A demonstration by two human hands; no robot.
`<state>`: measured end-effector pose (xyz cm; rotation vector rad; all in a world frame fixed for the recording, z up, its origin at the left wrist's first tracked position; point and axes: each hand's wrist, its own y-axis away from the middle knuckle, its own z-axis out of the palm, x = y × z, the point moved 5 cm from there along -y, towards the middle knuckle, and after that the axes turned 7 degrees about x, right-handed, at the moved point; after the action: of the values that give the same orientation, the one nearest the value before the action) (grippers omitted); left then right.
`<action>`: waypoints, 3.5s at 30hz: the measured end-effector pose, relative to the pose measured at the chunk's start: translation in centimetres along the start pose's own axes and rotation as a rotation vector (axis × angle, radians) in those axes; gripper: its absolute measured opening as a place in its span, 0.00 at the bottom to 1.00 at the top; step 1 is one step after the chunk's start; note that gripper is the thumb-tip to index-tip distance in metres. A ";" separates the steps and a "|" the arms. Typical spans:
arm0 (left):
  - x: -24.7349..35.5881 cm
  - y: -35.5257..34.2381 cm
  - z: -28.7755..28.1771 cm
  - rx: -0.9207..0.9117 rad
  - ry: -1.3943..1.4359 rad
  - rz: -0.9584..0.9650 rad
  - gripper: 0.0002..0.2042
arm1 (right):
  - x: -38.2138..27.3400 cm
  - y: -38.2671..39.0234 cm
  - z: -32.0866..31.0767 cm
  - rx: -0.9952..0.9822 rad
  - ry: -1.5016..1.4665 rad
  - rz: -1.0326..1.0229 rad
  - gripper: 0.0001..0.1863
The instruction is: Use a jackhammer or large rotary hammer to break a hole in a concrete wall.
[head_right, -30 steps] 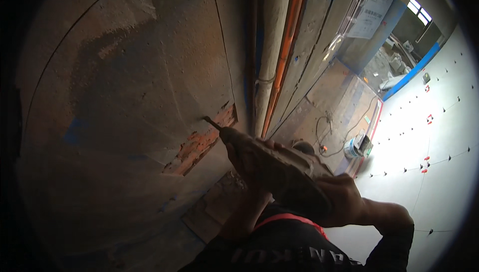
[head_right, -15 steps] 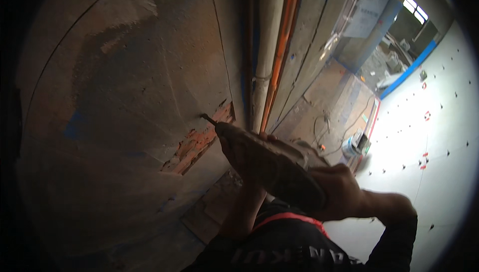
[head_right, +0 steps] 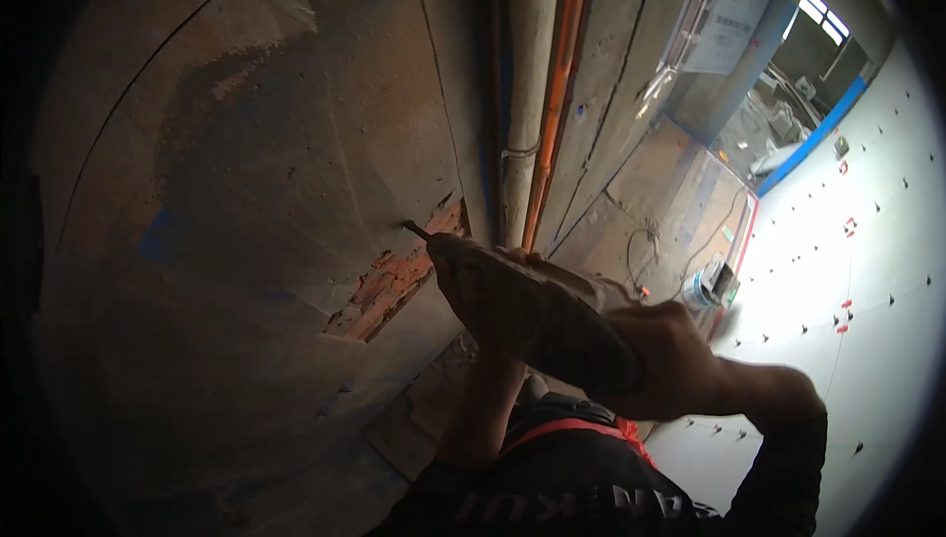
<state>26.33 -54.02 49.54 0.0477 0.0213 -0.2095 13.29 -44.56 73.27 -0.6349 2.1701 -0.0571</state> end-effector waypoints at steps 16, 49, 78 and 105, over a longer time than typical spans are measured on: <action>-1.5 1.0 4.0 -0.365 0.199 -0.132 0.41 | 0.4 1.7 -0.3 0.051 0.013 0.028 0.16; -0.4 3.8 -9.4 0.174 -0.561 -0.198 0.40 | 16.2 15.0 12.6 0.386 -0.382 0.099 0.14; -6.2 1.6 -1.1 0.166 -0.206 -0.312 0.42 | 10.7 12.2 2.4 0.226 -0.032 0.144 0.15; -5.6 -3.3 5.9 -0.338 0.334 -0.288 0.45 | 4.2 0.7 -5.2 0.047 0.129 0.101 0.21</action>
<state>20.30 -56.42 55.46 -0.2594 0.3976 -0.4815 7.00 -46.83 73.35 -0.5061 2.3147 -0.0970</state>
